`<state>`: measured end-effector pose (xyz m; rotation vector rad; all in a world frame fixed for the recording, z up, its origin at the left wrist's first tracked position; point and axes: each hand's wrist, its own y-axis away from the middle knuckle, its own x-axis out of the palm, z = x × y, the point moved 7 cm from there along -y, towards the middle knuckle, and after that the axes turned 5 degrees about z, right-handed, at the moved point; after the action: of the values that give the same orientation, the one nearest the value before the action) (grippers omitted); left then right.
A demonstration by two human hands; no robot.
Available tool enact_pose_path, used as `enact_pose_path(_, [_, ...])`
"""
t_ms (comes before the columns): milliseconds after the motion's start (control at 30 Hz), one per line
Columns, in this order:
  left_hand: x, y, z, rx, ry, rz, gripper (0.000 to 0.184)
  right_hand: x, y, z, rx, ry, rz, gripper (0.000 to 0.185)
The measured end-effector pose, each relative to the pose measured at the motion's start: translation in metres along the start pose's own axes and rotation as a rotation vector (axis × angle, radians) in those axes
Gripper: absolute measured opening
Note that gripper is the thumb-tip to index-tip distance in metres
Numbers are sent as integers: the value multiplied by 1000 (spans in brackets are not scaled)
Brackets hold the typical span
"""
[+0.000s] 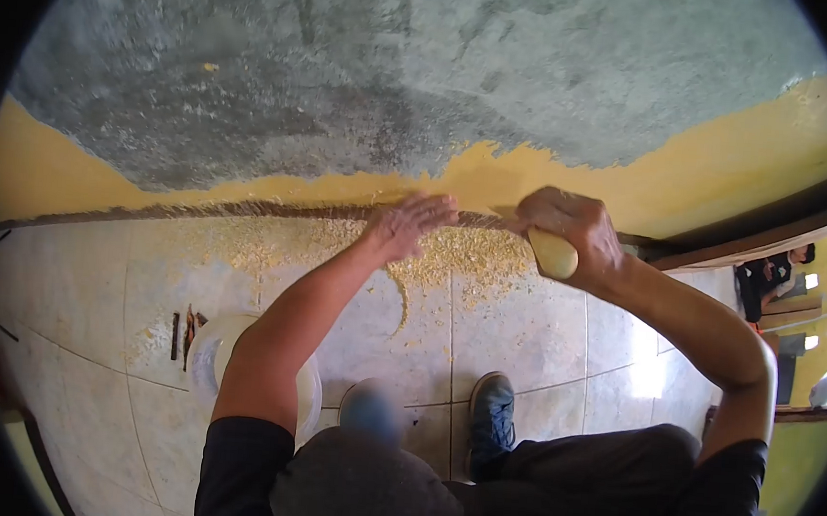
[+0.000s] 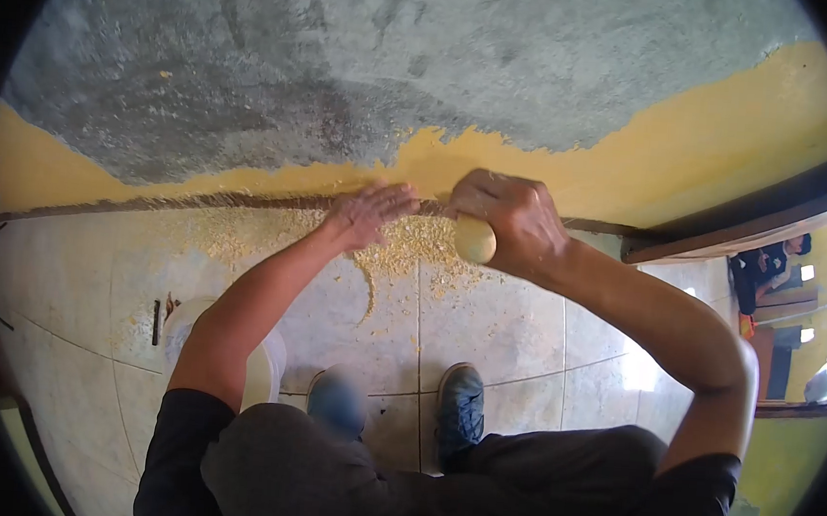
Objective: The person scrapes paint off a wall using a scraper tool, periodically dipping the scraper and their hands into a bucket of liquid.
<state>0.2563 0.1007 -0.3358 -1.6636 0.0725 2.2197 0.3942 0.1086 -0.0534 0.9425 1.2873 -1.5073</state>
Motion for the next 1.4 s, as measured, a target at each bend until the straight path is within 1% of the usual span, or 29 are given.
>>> enact_pose_path(33, [3, 3, -12, 161, -15, 190, 100, -6, 6, 4, -9, -24, -8, 23])
enact_pose_path(67, [-5, 6, -10, 170, -32, 210, 100, -10, 12, 5, -8, -38, -31, 23])
enact_pose_path(133, [-41, 10, 1, 171, -55, 24, 97, -6, 24, 11, -96, 75, 61, 20])
enact_pose_path(167, [-62, 13, 13, 166, -80, -110, 97, -3, 30, 8, -161, 83, -48, 19])
enact_pose_path(200, [-77, 16, 26, 183, -102, -89, 97, 2, 35, 2, -157, 72, -81, 19])
enact_pose_path(267, [-127, 24, 56, 152, -197, -194, 95, 4, 42, -11, -118, -22, -205, 18])
enact_pose_path(300, [-145, 25, 68, 164, -205, -172, 95, 3, 43, -20, -51, -122, -220, 18])
enact_pose_path(367, [-186, 16, 89, 225, -371, -255, 91, -5, 46, -31, -33, -125, -256, 17])
enact_pose_path(400, [-203, 6, 94, 220, -382, -246, 91, -9, 45, -37, -11, -115, -274, 17])
enact_pose_path(433, [-215, -3, 99, 177, -416, -228, 91, -12, 45, -44, -1, -175, -385, 18])
enact_pose_path(467, [-224, -11, 101, 132, -450, -209, 90, -7, 44, -46, -13, -188, -387, 18])
enact_pose_path(533, [-212, -33, 94, 79, -447, -114, 88, 1, 45, -67, 183, -398, -467, 19])
enact_pose_path(600, [-182, -41, 78, 49, -534, -206, 92, 3, 41, -72, 161, -433, -494, 20])
enact_pose_path(633, [-165, -42, 73, -23, -501, -213, 99, 2, 41, -78, 165, -517, -546, 20])
enact_pose_path(667, [-143, -41, 65, -30, -512, -201, 99, 1, 39, -84, 166, -595, -605, 20])
enact_pose_path(733, [-110, -32, 46, -108, -165, -192, 102, 0, 36, -90, 197, -616, -600, 19])
enact_pose_path(767, [-109, -27, 32, -116, -165, -180, 102, 3, 34, -95, 221, -674, -615, 18])
enact_pose_path(800, [-94, -24, 15, -49, 15, 69, 101, 6, 32, -99, 243, -730, -630, 17])
enact_pose_path(833, [-78, -17, -5, 18, 200, 315, 101, 2, 30, -95, 228, -668, -610, 18])
enact_pose_path(867, [-79, -15, -19, 8, 207, 321, 101, 0, 28, -93, 226, -678, -599, 18])
enact_pose_path(933, [-91, -12, -32, -204, 250, 191, 100, -7, 22, -77, 133, -430, -592, 19])
enact_pose_path(967, [-98, -11, -35, -299, 394, 91, 99, -2, 19, -76, 128, -439, -575, 19])
enact_pose_path(1000, [-102, -12, -41, -316, 404, 92, 99, 2, 15, -72, 96, -432, -574, 19])
enact_pose_path(1067, [-113, -4, -39, -522, 542, -42, 94, 7, 8, -67, 56, -427, -548, 21])
enact_pose_path(1133, [-117, 2, -33, -569, 586, -104, 91, 0, 1, -62, 11, -335, -535, 22])
enact_pose_path(1200, [-123, 14, -22, -684, 583, -250, 90, -8, -6, -63, 63, -385, -543, 26])
enact_pose_path(1300, [-133, 32, -14, -758, 670, -300, 84, -13, -14, -55, 44, -213, -510, 25])
enact_pose_path(1367, [-132, 42, -14, -801, 713, -353, 78, -7, -19, -39, -131, -58, -497, 27])
enact_pose_path(1400, [-133, 45, -17, -802, 734, -370, 78, -8, -21, -37, -134, -42, -477, 27])
